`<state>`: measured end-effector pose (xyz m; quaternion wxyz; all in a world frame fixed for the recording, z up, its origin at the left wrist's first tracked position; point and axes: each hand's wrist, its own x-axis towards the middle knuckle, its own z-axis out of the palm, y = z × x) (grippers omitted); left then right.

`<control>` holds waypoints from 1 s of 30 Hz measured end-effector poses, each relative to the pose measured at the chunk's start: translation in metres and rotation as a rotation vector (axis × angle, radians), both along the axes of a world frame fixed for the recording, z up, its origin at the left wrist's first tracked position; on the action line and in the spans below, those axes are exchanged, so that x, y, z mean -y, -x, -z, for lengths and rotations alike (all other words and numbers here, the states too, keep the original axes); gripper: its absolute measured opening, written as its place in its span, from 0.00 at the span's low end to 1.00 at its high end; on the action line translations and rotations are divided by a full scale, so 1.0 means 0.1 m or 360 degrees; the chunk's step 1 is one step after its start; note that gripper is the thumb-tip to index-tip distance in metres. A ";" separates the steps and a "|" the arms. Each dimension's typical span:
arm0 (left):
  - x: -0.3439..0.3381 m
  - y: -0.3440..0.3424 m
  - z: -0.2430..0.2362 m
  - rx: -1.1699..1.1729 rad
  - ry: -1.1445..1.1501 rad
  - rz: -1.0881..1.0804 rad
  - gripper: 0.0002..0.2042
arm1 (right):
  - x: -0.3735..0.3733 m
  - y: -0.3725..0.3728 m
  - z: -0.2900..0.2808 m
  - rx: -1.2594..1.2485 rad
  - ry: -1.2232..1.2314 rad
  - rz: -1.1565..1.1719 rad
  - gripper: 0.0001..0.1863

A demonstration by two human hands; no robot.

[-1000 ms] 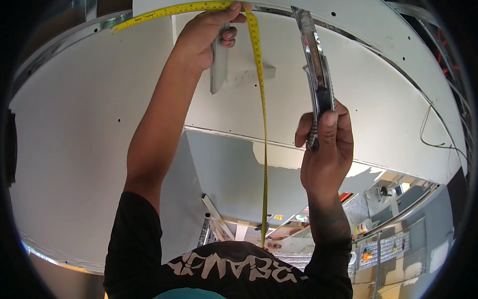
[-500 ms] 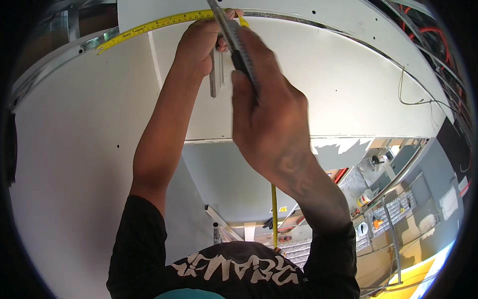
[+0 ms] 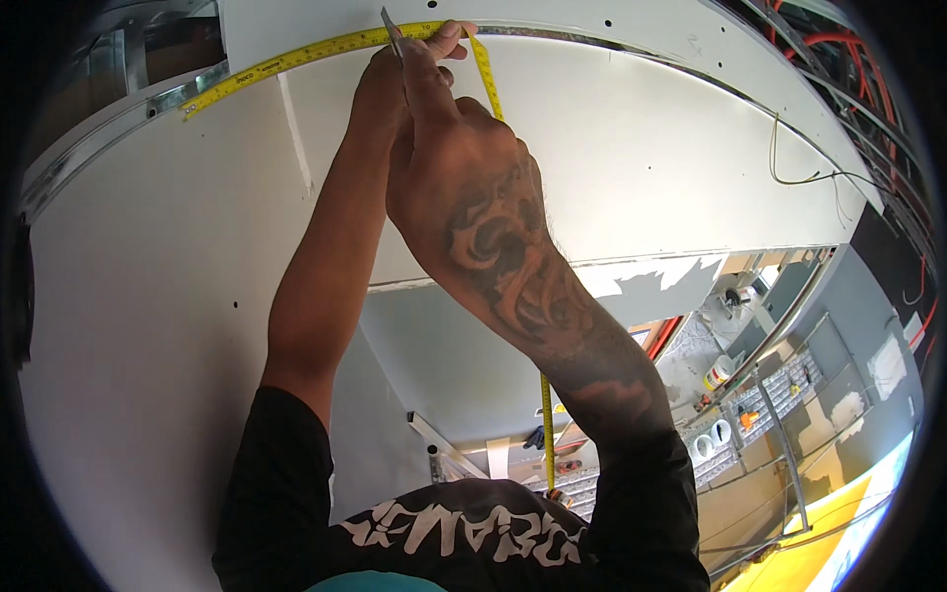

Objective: The person measures a section of the ceiling with a tape measure, marks it using a utility knife and a square, and then cuts along the marked line to remove a piece of drywall.

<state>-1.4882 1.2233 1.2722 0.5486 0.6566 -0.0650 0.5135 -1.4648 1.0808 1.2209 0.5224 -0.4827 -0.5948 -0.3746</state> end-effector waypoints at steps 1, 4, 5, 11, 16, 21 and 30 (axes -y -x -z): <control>0.01 0.01 0.00 0.0081 0.0025 0.0118 0.09 | 0.00 0.01 0.00 -0.0045 0.0067 0.0007 0.24; 0.02 0.01 -0.02 0.0025 0.0032 0.0013 0.11 | -0.01 0.02 0.01 -0.0091 0.0146 0.0024 0.24; 0.02 0.01 -0.02 0.0025 0.0030 0.0016 0.11 | -0.02 0.02 0.01 -0.0073 0.0128 0.0017 0.24; -0.03 -0.02 0.02 0.0036 -0.0126 -0.0215 0.14 | -0.08 0.07 0.06 -0.0014 0.0066 0.0114 0.26; -0.08 -0.03 0.01 -0.0056 -0.0064 -0.0228 0.15 | -0.12 0.10 0.10 -0.0009 0.0066 0.0172 0.28; -0.08 -0.01 0.01 -0.0095 -0.0095 -0.0204 0.16 | -0.13 0.11 0.10 0.0019 0.0026 0.0215 0.28; 0.07 0.10 0.13 0.0287 -0.0804 -0.0364 0.14 | -0.07 0.24 0.05 -0.0001 0.0159 0.0347 0.27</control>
